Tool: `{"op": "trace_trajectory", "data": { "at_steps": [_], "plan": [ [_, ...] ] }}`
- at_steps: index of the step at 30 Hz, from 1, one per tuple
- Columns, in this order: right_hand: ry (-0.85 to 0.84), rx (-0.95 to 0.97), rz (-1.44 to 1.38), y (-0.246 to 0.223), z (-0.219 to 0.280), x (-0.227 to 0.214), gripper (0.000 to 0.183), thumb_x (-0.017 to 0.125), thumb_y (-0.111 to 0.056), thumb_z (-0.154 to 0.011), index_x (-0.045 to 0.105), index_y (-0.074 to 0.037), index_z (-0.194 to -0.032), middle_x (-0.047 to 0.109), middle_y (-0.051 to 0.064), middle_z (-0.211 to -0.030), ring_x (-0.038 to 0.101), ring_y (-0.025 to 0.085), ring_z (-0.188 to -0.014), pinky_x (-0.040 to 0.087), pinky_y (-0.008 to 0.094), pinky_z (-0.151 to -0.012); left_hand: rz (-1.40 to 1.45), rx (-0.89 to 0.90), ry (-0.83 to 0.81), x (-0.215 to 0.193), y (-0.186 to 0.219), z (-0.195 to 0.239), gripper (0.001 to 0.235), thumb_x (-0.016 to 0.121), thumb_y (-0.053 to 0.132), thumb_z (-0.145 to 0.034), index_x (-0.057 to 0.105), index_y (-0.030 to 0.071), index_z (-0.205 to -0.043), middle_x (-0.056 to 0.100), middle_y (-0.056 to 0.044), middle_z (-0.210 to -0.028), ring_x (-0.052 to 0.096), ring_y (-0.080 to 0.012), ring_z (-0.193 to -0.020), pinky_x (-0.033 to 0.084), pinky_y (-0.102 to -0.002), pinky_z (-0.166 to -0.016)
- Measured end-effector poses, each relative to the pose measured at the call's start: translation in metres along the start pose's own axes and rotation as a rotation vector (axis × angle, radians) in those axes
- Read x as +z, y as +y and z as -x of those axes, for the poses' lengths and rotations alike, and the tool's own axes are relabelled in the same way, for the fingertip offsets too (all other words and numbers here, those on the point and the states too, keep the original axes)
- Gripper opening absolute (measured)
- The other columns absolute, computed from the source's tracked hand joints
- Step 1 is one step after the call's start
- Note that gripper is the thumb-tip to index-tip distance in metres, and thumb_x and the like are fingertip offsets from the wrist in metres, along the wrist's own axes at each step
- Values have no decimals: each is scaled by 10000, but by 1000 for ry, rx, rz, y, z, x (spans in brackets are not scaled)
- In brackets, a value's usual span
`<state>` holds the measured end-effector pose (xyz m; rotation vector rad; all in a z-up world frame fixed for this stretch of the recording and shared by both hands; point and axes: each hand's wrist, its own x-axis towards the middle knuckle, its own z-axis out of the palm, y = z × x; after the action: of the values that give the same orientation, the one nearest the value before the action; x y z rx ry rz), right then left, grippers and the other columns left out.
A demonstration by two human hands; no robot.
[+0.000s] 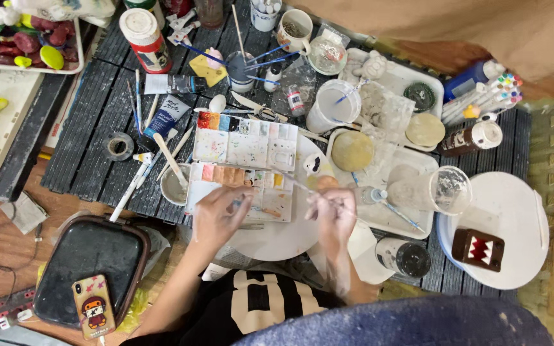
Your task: The person paints a small clay figure using a brush and a palette of mixed paints. They repeatedly dip the brush into the palette, apply paint to the figure, and rotate it to cover different sides.
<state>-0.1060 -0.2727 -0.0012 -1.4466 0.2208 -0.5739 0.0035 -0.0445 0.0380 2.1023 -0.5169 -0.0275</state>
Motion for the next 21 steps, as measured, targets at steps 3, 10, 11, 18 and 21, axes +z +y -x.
{"op": "trace_trajectory", "data": {
  "at_steps": [3, 10, 11, 18, 21],
  "plan": [
    [84, -153, 94, 1, -3, -9, 163, 600, -154, -1092, 496, -42, -1151, 672, 200, -986, 642, 178, -650, 541, 299, -534, -24, 185, 74, 2, 7, -1, 132, 782, 107, -861, 779, 85, -992, 734, -60, -847, 689, -211, -719, 543, -319, -637],
    [152, -63, 85, -40, -27, -39, 130, 403, -153, -1146, 488, -63, -1184, 732, 158, -1099, 718, 173, -741, 525, 265, -669, -78, 212, 158, -11, -1, -2, 146, 780, 88, -868, 759, 70, -1011, 730, -80, -906, 693, -237, -798, 544, -352, -733],
    [195, -20, 119, -45, -33, -36, 100, 443, -140, -1125, 481, -62, -1175, 731, 142, -1049, 687, 153, -707, 521, 260, -638, -76, 206, 162, -12, -3, -1, 157, 778, 82, -864, 763, 74, -1020, 732, -78, -907, 692, -232, -797, 542, -351, -731],
    [29, 52, 498, -62, -115, 17, 135, 542, -134, -1075, 612, -44, -1148, 759, 63, -1012, 674, 83, -734, 557, 241, -664, -30, 66, 225, -26, -22, 14, 175, 781, 45, -872, 742, 35, -1042, 713, -85, -903, 609, -196, -677, 492, -313, -644],
    [-109, -33, 569, -57, -153, 59, 187, 474, -186, -1111, 623, -95, -1178, 782, 60, -1055, 686, 120, -727, 567, 278, -679, -4, 20, 264, -42, -38, 22, 171, 748, 11, -886, 730, 29, -1055, 744, -94, -995, 625, -170, -700, 495, -280, -642]
  ]
}}
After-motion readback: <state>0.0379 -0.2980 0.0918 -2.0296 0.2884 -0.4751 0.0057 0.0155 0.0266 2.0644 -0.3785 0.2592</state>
